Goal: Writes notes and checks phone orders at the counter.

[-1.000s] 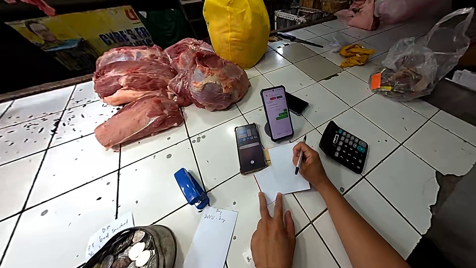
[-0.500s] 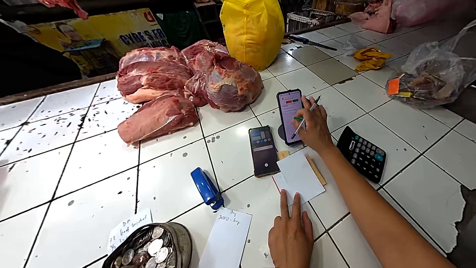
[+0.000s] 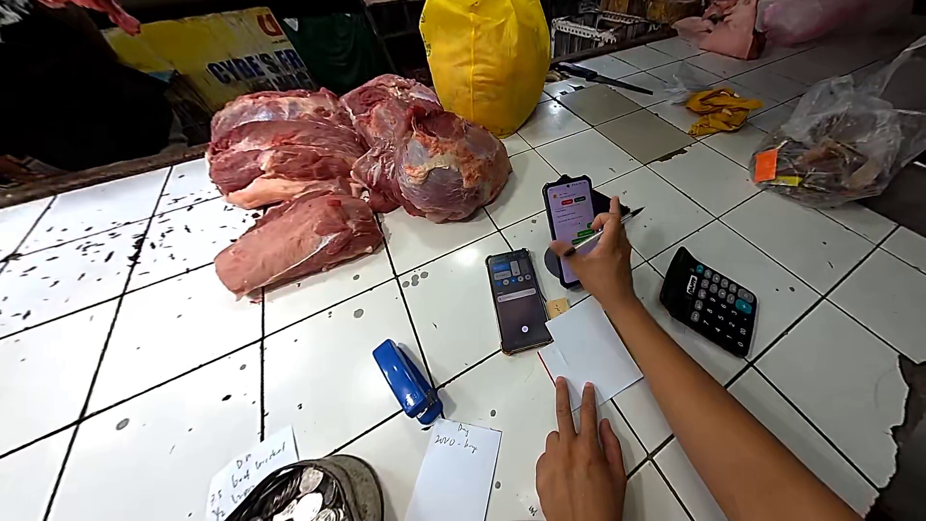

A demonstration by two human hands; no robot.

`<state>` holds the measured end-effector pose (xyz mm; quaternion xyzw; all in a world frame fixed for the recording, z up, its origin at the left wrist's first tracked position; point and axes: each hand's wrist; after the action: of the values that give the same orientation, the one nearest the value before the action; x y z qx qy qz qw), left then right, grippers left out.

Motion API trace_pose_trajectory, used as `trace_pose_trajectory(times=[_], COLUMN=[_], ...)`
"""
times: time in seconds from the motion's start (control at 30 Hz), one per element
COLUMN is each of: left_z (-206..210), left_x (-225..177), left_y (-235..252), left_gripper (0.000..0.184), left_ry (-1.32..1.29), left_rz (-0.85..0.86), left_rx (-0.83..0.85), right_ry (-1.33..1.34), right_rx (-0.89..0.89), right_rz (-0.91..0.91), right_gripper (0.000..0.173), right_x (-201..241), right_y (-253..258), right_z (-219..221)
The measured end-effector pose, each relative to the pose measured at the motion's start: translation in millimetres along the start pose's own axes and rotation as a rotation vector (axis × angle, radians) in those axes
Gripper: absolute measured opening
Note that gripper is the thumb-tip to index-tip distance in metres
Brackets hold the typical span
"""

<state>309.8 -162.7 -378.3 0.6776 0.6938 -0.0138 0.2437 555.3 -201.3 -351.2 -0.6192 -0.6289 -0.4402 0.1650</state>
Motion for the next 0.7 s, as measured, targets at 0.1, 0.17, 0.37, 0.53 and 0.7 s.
trace_pose_trajectory(times=[0.1, 0.17, 0.37, 0.53, 0.7], left_z=[-1, -1, -4, -6, -5], left_x=[0, 1, 0, 0, 1], left_y=[0, -1, -2, -2, -2], left_gripper=[0.039, 0.038, 0.031, 0.027, 0.028], left_ry=[-0.004, -0.006, -0.084, -0.096, -0.099], left_rz=[0.002, 0.007, -0.011, -0.015, -0.004], left_rx=[0.0, -0.009, -0.03, -0.035, -0.039], right_ry=[-0.07, -0.111, -0.098, 0.121, 0.516], right_rx=[0.074, 0.072, 0.044, -0.021, -0.011], right_rz=[0.155, 0.186, 0.154, -0.001, 0.154], right_gripper=[0.081, 0.068, 0.061, 0.045, 0.014], right_x=[13, 13, -1, -33, -49], right_y=[-14, -19, -35, -51, -42], right_z=[13, 19, 3, -13, -23])
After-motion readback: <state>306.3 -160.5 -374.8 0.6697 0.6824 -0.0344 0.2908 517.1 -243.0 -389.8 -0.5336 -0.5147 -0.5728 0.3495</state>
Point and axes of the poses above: each hand's wrist, its own y-axis towards the middle knuckle, its own z-axis out of the palm, x = y × z, and after that the axes turned 13 degrees about z, right-handed
